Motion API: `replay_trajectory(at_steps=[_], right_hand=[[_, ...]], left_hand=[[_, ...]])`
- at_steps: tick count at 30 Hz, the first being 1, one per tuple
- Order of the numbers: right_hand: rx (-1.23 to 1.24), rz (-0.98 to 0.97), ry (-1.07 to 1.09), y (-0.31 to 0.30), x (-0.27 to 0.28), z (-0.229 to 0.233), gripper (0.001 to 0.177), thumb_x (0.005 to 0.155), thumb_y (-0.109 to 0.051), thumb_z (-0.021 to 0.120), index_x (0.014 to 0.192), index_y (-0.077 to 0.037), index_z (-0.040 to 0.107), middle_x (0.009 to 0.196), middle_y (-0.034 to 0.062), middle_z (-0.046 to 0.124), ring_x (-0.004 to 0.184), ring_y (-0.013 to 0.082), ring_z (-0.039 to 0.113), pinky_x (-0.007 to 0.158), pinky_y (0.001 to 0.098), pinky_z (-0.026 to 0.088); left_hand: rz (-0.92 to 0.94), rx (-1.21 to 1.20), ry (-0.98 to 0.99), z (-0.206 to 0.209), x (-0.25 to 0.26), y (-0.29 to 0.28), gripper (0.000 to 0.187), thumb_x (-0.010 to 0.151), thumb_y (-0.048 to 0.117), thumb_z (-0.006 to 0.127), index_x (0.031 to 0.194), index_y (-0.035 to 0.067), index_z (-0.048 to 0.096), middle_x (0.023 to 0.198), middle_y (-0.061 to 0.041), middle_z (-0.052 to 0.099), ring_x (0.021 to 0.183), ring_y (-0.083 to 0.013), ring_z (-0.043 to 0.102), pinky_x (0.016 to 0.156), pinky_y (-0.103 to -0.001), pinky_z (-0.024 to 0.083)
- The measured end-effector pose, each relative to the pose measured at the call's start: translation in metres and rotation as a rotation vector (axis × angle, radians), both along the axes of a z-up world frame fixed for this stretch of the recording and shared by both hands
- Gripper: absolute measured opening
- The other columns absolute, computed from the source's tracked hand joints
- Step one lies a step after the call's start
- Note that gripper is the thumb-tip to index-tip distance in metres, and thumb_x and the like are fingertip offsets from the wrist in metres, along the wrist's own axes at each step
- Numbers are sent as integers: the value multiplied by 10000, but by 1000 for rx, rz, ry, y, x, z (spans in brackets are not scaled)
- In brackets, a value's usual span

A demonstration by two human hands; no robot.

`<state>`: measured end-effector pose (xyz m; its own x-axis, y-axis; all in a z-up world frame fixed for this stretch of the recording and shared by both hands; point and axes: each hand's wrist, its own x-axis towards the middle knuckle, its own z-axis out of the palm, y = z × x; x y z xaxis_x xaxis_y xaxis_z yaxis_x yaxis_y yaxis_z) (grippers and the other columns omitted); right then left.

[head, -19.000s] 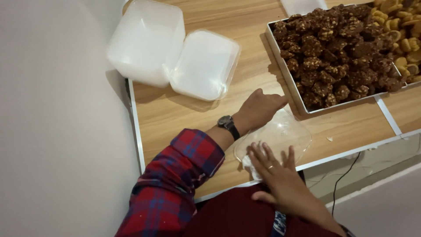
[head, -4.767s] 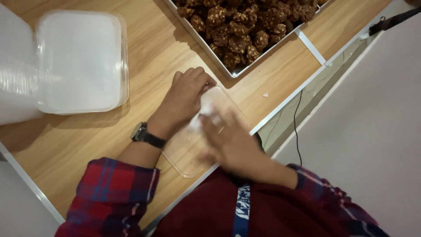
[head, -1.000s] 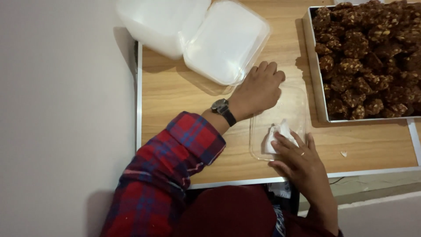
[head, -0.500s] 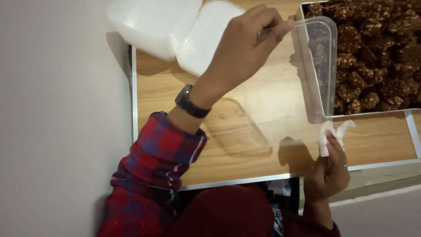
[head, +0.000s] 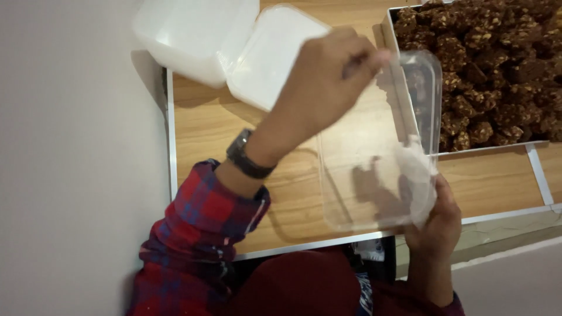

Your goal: Wiping down plastic food containers with a cloth to prepare them for packaging snacks.

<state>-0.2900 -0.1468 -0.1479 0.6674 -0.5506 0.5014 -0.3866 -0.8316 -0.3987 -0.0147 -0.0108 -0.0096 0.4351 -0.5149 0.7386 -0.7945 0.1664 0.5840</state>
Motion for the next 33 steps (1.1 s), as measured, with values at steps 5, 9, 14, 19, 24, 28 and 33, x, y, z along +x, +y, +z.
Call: replay_trajectory(at_steps=[5,9,14,19,24,28,33], right_hand=[[1620,88,-489,23,-5,10,705,763,-338,700,1400,-80,543,1293,297,647,954,506,691,791,521,581],[1254,184,-60,26,5,-24,505,852,-532,669,682,-59,709,556,17,615,473,109,505,419,267,314],[878,531,37,39,24,1,482,1054,-342,492,651,-117,633,631,-46,546,575,77,550,534,293,407],[767,642,-9,45,50,44,406,1086,-320,440,912,-142,759,828,-27,709,691,100,665,660,229,488],[681,688,235,29,73,63,249,1039,-416,507,1049,-217,657,749,41,722,671,233,711,635,338,481],[457,890,347,21,89,75,315,1027,-485,466,1092,-222,628,806,3,762,657,257,716,561,363,501],[377,984,518,15,109,88,330,1007,-448,457,1078,-196,657,944,-57,796,812,269,753,606,449,548]], left_hand=[[-110,325,-57,-39,-38,-29,424,1038,377,408,950,83,701,898,-64,615,772,-274,642,553,-422,480],[-104,308,-126,-26,-22,-13,421,1043,423,452,1105,93,706,1073,-94,702,883,-303,707,687,-417,542],[-133,397,-383,-2,-7,-15,279,1055,320,626,901,101,705,873,-34,625,693,-252,642,506,-406,431],[-194,715,-483,43,-8,-25,197,1039,237,609,994,87,728,910,-62,652,796,-269,599,613,-423,459],[-114,820,-679,60,17,-26,392,816,-134,647,1086,126,763,876,-86,681,748,-320,624,582,-466,459],[36,866,-864,50,82,-31,495,776,-66,649,1026,345,766,1006,56,724,932,-306,674,712,-491,457],[133,840,-886,10,164,-45,468,816,-80,647,1008,323,789,971,39,719,909,-304,651,842,-436,463]])
